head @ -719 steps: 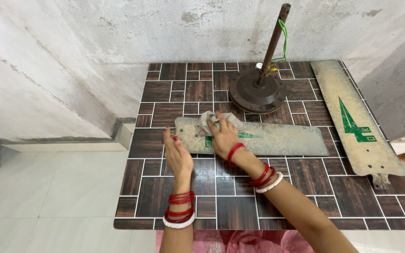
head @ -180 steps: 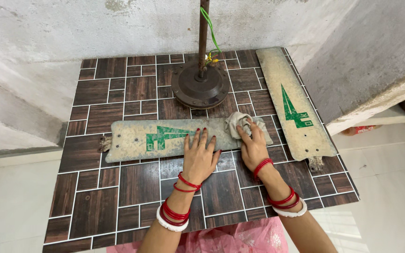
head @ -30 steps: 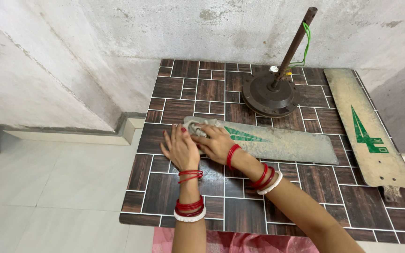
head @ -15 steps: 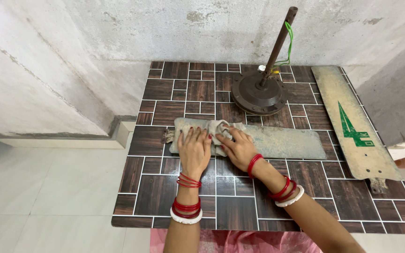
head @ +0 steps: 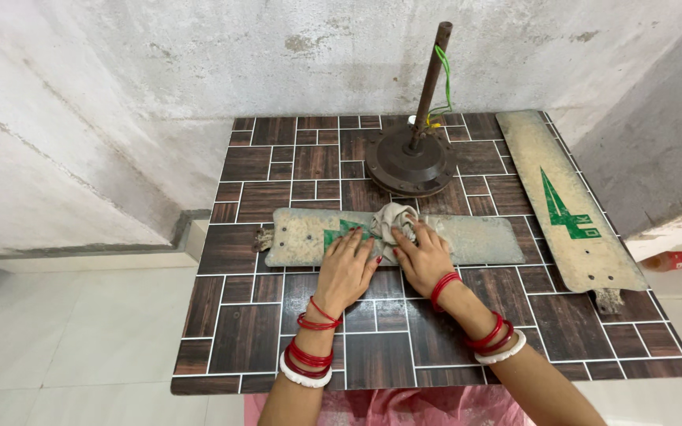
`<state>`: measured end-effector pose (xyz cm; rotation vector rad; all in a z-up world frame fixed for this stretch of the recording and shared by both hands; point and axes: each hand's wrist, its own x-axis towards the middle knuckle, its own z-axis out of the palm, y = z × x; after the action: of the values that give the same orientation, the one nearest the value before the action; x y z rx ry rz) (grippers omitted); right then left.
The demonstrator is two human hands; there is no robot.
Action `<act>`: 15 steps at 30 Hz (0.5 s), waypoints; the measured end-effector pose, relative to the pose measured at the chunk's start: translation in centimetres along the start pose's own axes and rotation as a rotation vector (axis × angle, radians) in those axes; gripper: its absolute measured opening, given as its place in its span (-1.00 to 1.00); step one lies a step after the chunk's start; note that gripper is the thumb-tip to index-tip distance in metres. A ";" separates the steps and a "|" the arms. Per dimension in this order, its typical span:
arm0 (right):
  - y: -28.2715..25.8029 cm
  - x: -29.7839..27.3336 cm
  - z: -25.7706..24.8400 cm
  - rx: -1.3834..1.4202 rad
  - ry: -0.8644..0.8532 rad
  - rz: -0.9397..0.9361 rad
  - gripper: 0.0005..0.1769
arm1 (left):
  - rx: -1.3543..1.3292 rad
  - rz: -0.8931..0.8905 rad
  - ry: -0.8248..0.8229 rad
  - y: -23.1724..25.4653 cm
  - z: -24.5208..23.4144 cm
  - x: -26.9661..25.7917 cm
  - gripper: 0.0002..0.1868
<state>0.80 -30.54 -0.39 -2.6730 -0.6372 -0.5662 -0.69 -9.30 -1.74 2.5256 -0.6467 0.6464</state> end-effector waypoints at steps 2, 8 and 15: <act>0.3 -1.4 -0.3 0.033 -0.037 -0.090 -0.50 | -0.025 0.024 -0.041 0.7 0.4 -0.1 -0.53; 3.7 -2.1 -2.2 0.038 -0.156 0.120 -0.50 | 0.035 0.120 -0.087 2.3 0.9 0.1 -0.53; 4.5 -4.6 -2.8 0.053 -0.047 -0.095 -0.49 | 0.022 0.167 -0.114 3.7 2.0 0.8 -0.49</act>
<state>-1.63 -37.11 -1.08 -2.6247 -0.7843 -0.5049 -1.38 -13.49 -1.76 2.5618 -0.9032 0.5721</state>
